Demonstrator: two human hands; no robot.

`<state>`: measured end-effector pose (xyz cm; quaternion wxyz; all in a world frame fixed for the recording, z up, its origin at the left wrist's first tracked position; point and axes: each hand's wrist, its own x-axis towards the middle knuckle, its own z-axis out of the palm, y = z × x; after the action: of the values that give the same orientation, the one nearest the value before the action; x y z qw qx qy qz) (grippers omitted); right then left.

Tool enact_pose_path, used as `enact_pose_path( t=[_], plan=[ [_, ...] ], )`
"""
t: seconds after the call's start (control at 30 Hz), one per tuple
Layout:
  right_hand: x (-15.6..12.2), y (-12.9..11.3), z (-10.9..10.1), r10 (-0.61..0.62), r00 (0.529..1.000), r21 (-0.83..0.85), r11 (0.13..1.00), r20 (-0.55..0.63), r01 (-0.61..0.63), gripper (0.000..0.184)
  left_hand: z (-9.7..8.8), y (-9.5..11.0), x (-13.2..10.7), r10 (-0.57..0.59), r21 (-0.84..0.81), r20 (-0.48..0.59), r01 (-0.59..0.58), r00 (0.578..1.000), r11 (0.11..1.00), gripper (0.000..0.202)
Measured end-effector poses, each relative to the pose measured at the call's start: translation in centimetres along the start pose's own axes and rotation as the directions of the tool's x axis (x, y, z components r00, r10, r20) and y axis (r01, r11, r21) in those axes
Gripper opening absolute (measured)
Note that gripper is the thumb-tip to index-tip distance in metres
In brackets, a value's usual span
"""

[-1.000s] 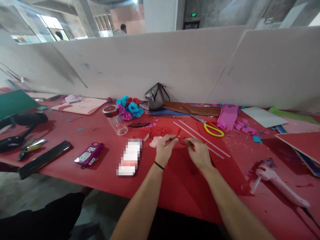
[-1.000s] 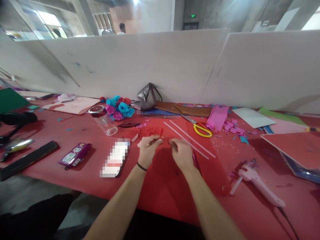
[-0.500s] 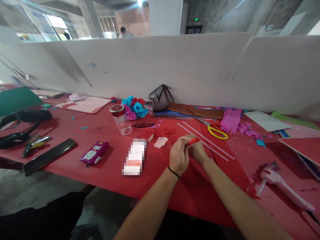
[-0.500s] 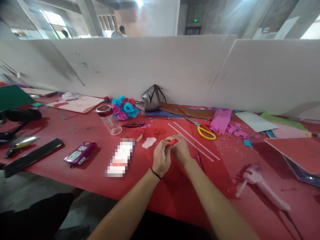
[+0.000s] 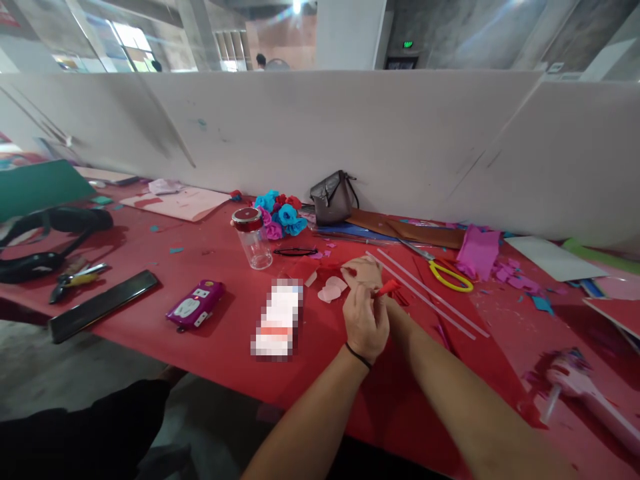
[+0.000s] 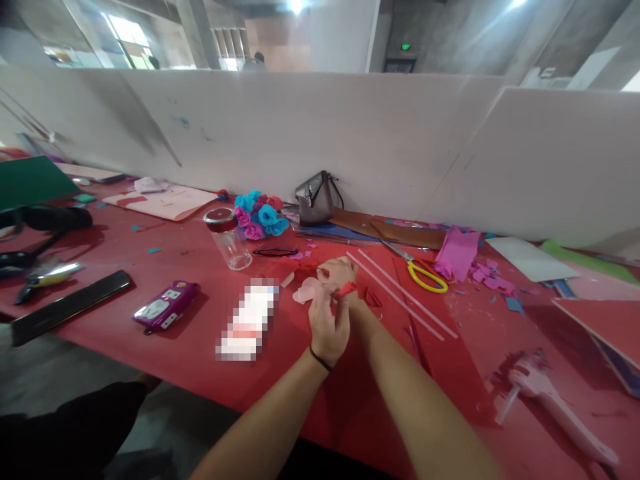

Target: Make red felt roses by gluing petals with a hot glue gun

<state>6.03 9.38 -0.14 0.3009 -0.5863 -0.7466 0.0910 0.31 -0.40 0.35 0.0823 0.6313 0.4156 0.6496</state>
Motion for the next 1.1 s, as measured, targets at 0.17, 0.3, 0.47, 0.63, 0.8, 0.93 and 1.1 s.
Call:
enact_pose_path(
  t=[0.17, 0.3, 0.47, 0.63, 0.8, 0.93, 1.1],
  plan=[
    [-2.3, 0.6, -3.0, 0.168, 0.978, 0.320, 0.939, -0.123, -0.121, 0.035, 0.2, -1.0, 0.8, -0.422, -0.147, -0.040, 0.412, 0.906, 0.899, 0.010],
    [-5.5, 0.5, -5.4, 0.426, 0.903, 0.793, 0.569, -0.056, -0.219, 0.030, 0.5, -1.4, 1.8, -0.682, -0.396, 0.072, 0.648, 0.728, 0.650, 0.025],
    [-8.1, 0.5, -6.7, 0.479, 0.878, 0.905, 0.368, 0.014, -0.215, 0.029, 0.4, -0.7, 2.3, -0.688, -0.539, 0.373, 0.749, 0.622, 0.385, 0.036],
    [-8.6, 0.8, -6.4, 0.456, 0.889, 0.898, 0.369, 0.048, -0.238, 0.029, 0.1, -0.5, 2.5, -0.649, -0.539, 0.354, 0.714, 0.674, 0.447, 0.025],
    [-8.4, 1.1, -6.2, 0.467, 0.884, 0.892, 0.402, -0.004, -0.208, 0.032, 0.1, -0.9, 2.6, -0.636, -0.517, 0.339, 0.702, 0.693, 0.489, 0.020],
    [-8.4, 1.5, -6.2, 0.459, 0.888, 0.898, 0.396, -0.014, -0.191, 0.030, 0.3, -1.3, 2.4, -0.644, -0.473, 0.338, 0.715, 0.686, 0.514, 0.019],
    [-8.2, 1.3, -6.3, 0.491, 0.870, 0.918, 0.327, 0.037, -0.223, 0.027, 0.1, -1.4, 2.4, -0.683, -0.438, 0.317, 0.740, 0.658, 0.510, 0.027]
  ],
)
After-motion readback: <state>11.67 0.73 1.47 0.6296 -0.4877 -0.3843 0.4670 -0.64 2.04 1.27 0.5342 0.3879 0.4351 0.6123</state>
